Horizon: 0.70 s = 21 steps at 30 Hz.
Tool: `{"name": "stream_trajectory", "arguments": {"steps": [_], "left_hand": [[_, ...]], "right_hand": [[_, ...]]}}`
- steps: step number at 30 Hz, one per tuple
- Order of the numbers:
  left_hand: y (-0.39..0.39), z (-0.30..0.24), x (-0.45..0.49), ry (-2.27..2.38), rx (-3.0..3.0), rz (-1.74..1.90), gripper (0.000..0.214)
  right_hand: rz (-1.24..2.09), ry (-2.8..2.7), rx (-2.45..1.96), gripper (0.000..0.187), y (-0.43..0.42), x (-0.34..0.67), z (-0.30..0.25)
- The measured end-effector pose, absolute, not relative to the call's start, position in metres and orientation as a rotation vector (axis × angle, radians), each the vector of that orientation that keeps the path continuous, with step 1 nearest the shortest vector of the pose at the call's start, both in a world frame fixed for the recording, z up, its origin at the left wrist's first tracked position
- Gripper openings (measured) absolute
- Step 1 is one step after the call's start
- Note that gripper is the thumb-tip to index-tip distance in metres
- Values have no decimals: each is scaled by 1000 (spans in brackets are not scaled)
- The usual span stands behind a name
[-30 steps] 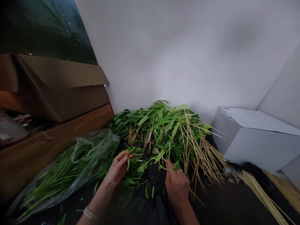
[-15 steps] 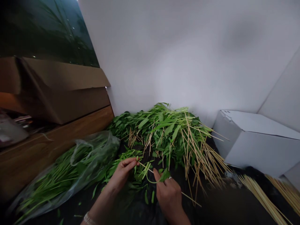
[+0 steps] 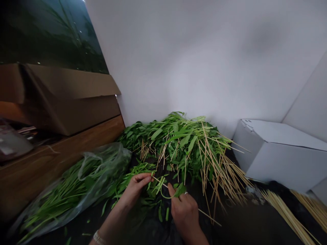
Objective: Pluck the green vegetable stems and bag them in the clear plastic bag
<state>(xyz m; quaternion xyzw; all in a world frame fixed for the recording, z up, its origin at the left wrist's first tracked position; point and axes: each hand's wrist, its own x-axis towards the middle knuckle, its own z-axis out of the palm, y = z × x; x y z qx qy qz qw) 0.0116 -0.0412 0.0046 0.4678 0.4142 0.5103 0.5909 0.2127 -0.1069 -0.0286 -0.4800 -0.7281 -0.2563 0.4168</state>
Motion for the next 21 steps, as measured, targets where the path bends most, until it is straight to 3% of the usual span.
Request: {"name": "stream_trajectory", "arguments": {"steps": [21], "left_hand": [[-42,7,15,924,1057,1142,27]], "right_hand": [[-673,-1859,-1215,35,-108,210,-35]]}}
